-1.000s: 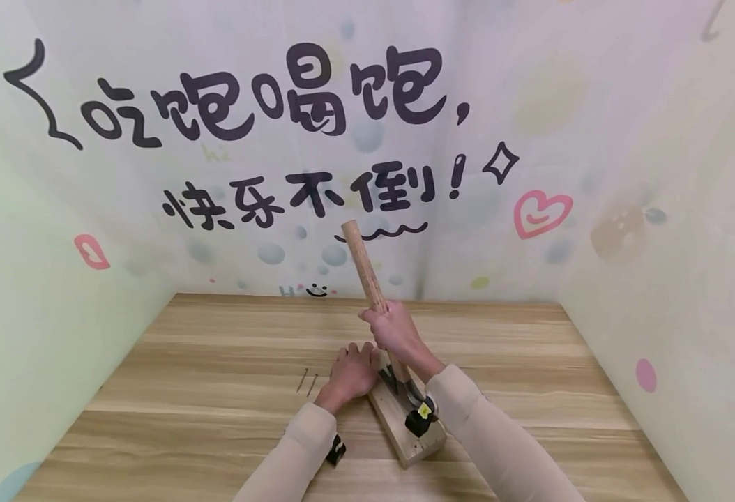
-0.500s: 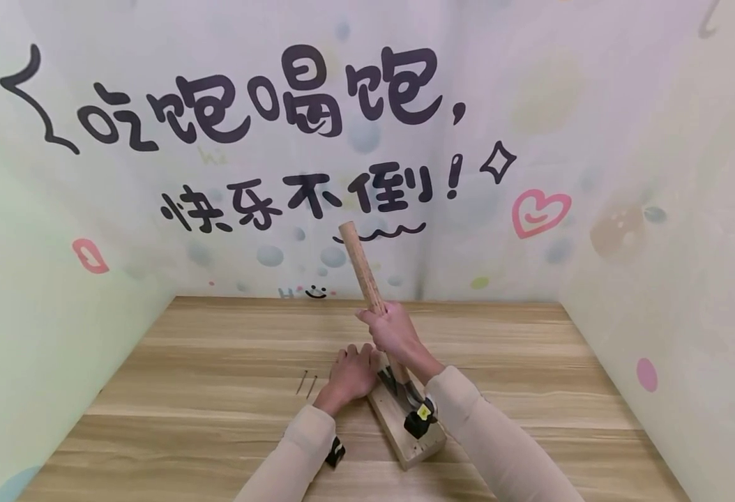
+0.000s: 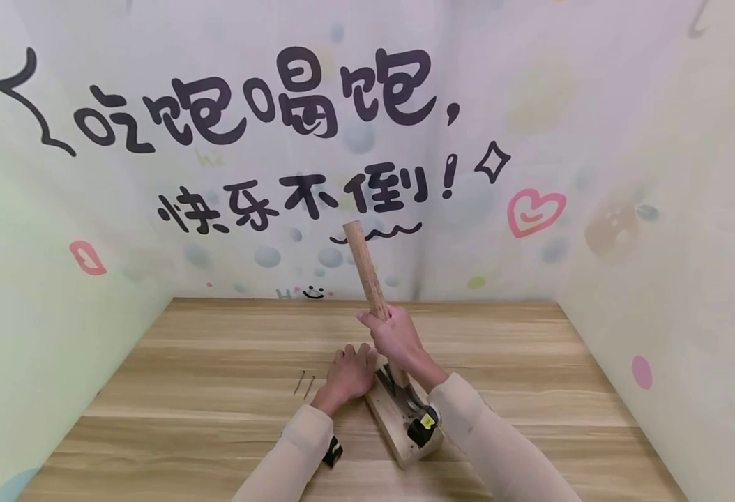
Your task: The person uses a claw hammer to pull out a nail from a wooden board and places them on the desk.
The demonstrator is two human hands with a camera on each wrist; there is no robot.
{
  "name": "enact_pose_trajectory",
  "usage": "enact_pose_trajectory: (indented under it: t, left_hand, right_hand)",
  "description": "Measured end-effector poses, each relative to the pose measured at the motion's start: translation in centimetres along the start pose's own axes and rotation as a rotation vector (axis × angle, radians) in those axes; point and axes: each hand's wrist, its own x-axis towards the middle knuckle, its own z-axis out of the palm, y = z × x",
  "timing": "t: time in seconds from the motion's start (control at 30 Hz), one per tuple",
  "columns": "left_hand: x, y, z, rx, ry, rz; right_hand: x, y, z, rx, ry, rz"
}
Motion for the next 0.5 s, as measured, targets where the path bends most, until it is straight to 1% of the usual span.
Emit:
enact_pose_trajectory:
  t: [0.3, 0.5]
  left_hand:
    - [0.01, -0.06, -0.11, -0.021, -0.028, -0.005]
    - [0.03, -0.13, -0.13, -0.017, -0.028, 0.012]
  right_hand:
    - [-0.36, -0.14, -0.14, 0.020, 0.004, -0.003]
    - [-0.73, -0.16, -0.37, 0.055, -0.003, -0.026]
